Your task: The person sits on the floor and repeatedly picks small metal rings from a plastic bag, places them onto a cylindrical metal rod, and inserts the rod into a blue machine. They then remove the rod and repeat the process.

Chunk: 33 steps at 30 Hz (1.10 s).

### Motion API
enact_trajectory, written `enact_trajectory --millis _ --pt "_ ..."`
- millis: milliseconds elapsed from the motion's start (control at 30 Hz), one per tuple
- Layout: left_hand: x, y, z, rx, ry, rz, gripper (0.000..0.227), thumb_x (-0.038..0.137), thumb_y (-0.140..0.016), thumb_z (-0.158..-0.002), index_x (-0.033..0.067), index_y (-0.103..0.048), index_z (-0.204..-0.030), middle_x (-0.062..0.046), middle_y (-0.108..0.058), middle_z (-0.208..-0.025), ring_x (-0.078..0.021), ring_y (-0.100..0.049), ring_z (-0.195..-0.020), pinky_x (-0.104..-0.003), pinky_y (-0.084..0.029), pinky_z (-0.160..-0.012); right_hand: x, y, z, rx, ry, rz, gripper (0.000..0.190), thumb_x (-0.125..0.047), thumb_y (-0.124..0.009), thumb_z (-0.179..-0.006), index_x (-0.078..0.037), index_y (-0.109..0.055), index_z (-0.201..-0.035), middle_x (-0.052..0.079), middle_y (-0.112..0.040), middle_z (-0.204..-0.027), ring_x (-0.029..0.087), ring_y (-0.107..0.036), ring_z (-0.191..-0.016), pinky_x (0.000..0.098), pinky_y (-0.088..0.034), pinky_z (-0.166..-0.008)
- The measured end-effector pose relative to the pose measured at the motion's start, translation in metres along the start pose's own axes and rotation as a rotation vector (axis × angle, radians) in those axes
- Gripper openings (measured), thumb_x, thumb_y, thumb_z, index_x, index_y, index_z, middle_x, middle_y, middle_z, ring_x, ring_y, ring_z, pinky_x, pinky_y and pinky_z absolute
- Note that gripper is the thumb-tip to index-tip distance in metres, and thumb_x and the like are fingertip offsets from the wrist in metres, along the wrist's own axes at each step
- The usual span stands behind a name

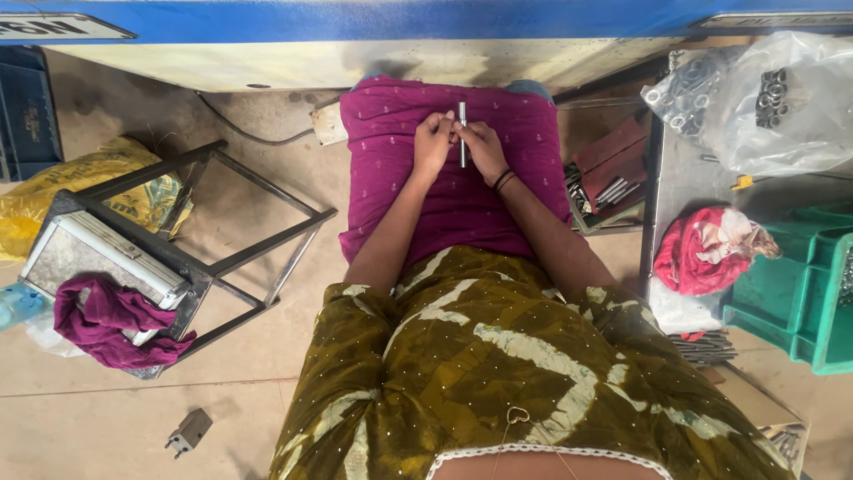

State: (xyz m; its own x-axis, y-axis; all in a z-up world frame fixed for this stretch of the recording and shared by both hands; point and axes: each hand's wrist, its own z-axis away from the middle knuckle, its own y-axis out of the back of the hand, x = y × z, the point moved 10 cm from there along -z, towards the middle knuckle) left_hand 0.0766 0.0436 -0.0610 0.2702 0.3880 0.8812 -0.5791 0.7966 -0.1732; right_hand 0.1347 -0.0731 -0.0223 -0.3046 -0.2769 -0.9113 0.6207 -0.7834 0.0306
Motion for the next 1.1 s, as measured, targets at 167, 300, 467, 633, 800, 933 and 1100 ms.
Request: enact_trajectory --millis 167,300,467,633,800,933,1100 --pt "0.001 0.000 0.000 0.020 0.003 0.084 0.025 0.019 -0.060 -0.106 0.0018 -0.062 -0.088 -0.002 -0.063 -0.071 -0.0069 -0.056 -0.062 -0.024 -0.044 -0.055 0.008 -0.002 -0.007 -0.015 -0.020 -0.079 0.033 -0.032 -0.062 -0.103 -0.002 -0.075 -0.095 0.003 -0.073 -0.089 0.010 -0.067 -0.087 0.0263 -0.052 -0.085" --pt "0.010 -0.003 0.004 -0.007 0.021 0.128 0.014 0.020 -0.058 -0.099 0.0081 -0.066 -0.100 0.000 -0.065 -0.078 -0.0065 -0.059 -0.067 -0.023 -0.048 -0.058 0.022 0.001 -0.008 -0.002 -0.022 -0.041 0.034 -0.032 -0.065 -0.103 -0.002 -0.076 -0.092 0.006 -0.073 -0.090 0.013 -0.066 -0.086 0.0283 -0.052 -0.084" --pt "0.003 -0.007 0.010 -0.065 0.207 -0.019 0.029 0.035 -0.060 -0.102 0.0077 -0.069 -0.096 0.001 -0.066 -0.081 -0.0074 -0.063 -0.074 -0.024 -0.054 -0.066 0.018 0.015 -0.009 0.148 0.108 0.381 0.029 -0.031 -0.073 -0.093 -0.002 -0.077 -0.091 0.010 -0.064 -0.101 0.020 -0.062 -0.093 0.0326 -0.051 -0.082" --pt "-0.009 -0.006 0.000 -0.068 0.176 0.079 0.039 0.039 -0.055 -0.105 0.0045 -0.071 -0.097 0.000 -0.060 -0.078 -0.0111 -0.057 -0.071 -0.027 -0.050 -0.065 0.009 0.007 -0.006 0.105 0.169 0.388 0.029 -0.030 -0.074 -0.093 -0.002 -0.077 -0.095 0.010 -0.063 -0.102 0.022 -0.063 -0.091 0.0354 -0.052 -0.080" --pt "-0.034 0.013 -0.008 0.063 0.300 0.223 0.049 0.049 -0.039 -0.105 0.0070 -0.063 -0.096 0.002 -0.060 -0.077 -0.0099 -0.061 -0.069 -0.027 -0.055 -0.060 0.026 0.020 -0.009 0.128 -0.185 -0.087 0.030 -0.034 -0.062 -0.097 -0.006 -0.066 -0.106 0.006 -0.071 -0.094 0.018 -0.071 -0.081 0.0364 -0.058 -0.071" --pt "-0.031 0.015 -0.007 0.091 0.296 0.185 0.054 0.057 -0.040 -0.104 0.0085 -0.060 -0.092 0.003 -0.053 -0.066 -0.0086 -0.054 -0.055 -0.025 -0.047 -0.047 0.030 0.027 -0.005 0.159 -0.327 -0.376 0.034 -0.040 -0.053 -0.100 -0.008 -0.060 -0.108 0.010 -0.072 -0.094 0.021 -0.072 -0.083 0.0363 -0.058 -0.074" --pt "-0.012 0.007 0.000 0.028 0.227 0.142 0.041 0.048 -0.064 -0.101 0.0090 -0.057 -0.089 0.005 -0.049 -0.060 -0.0061 -0.048 -0.049 -0.023 -0.042 -0.046 0.025 0.024 -0.003 0.111 -0.333 -0.409 0.035 -0.043 -0.052 -0.101 -0.009 -0.061 -0.105 0.009 -0.074 -0.095 0.022 -0.072 -0.088 0.0366 -0.057 -0.079"
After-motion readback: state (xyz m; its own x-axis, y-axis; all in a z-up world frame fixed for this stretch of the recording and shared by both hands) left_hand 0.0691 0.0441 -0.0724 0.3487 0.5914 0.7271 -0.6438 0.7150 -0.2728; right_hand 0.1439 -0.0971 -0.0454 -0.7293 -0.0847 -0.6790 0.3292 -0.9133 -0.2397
